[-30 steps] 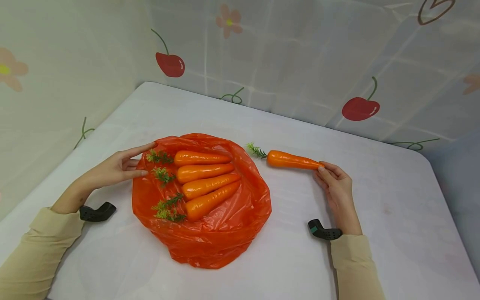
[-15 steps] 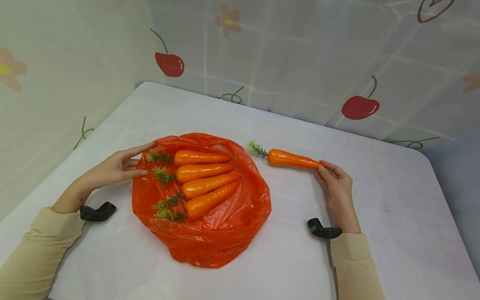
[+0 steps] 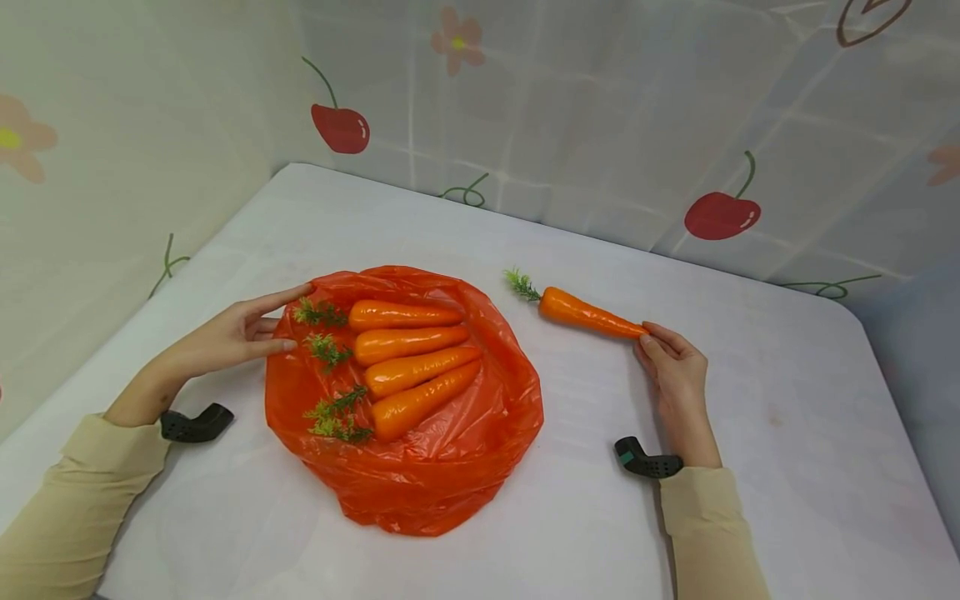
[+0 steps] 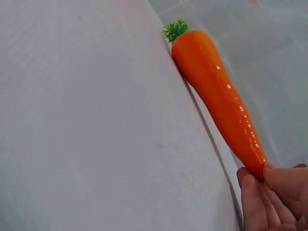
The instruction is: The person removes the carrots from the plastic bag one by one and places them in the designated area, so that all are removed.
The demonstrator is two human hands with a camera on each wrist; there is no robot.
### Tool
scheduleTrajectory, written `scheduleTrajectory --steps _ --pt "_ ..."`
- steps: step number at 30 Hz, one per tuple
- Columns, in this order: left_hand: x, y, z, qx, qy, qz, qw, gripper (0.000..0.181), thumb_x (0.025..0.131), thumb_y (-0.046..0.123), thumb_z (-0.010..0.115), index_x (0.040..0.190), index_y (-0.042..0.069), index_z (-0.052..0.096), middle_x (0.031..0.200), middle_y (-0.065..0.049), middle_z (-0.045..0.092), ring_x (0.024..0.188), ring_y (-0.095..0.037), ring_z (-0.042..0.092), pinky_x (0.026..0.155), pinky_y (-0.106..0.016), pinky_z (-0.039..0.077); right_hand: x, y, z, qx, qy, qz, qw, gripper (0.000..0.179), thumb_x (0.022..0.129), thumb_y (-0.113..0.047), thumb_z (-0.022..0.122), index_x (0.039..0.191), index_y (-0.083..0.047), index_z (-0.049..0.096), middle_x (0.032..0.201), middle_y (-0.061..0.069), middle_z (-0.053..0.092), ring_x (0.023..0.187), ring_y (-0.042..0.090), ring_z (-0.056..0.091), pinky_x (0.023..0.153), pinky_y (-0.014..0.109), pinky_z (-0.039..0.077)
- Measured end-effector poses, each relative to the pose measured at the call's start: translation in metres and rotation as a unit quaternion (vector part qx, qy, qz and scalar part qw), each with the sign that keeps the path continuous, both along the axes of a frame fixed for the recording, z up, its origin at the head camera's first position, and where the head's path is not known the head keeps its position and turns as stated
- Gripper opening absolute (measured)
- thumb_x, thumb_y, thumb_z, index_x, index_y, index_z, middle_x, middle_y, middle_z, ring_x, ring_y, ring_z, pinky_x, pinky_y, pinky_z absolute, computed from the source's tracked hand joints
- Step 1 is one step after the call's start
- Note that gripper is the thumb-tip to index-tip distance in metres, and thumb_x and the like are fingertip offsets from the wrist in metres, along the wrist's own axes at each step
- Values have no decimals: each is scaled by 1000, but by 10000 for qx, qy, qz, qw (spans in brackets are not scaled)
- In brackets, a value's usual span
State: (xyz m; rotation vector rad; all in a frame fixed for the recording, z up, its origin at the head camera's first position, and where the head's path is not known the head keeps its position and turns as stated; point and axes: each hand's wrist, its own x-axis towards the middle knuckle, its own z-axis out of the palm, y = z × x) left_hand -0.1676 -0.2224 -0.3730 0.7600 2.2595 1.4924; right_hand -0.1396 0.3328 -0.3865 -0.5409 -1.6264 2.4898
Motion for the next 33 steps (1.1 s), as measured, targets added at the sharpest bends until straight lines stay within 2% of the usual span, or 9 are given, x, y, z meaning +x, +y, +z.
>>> scheduleTrajectory --steps 10,15,24,30,33 --pt "3 1 1 65 -195 37 9998 73 87 0 65 148 9 27 148 -15 28 111 -30 55 81 -30 50 0 -2 2 277 -347 -96 9990 20 83 0 68 101 -7 69 107 4 54 89 8 63 83 22 46" --pt "3 1 2 97 -190 43 9998 73 87 -1 65 148 8 27 149 -15 27 113 -33 53 82 -30 50 0 -2 4 276 -383 -189 9987 30 83 -1 68 113 -4 66 108 3 55 91 9 62 83 21 46" --pt "2 1 4 32 -145 57 9999 73 87 -3 64 148 6 26 148 -16 28 113 -34 53 81 -30 50 2 0 4 211 -374 -239 9988 33 83 -2 68 116 -4 65 109 3 57 95 9 61 85 21 44" --pt "2 1 4 15 -158 60 9999 73 86 -3 64 148 6 26 147 -18 29 111 -32 55 81 -30 51 2 0 6 314 -476 -230 9981 55 85 -5 67 136 -1 48 115 2 53 111 13 52 87 19 43" --pt "3 1 4 23 -167 56 9998 73 86 -3 64 148 6 26 147 -18 29 110 -32 56 81 -30 51 2 0 6 333 -472 -212 9981 60 86 -6 65 140 0 41 118 3 50 116 14 48 87 18 42"
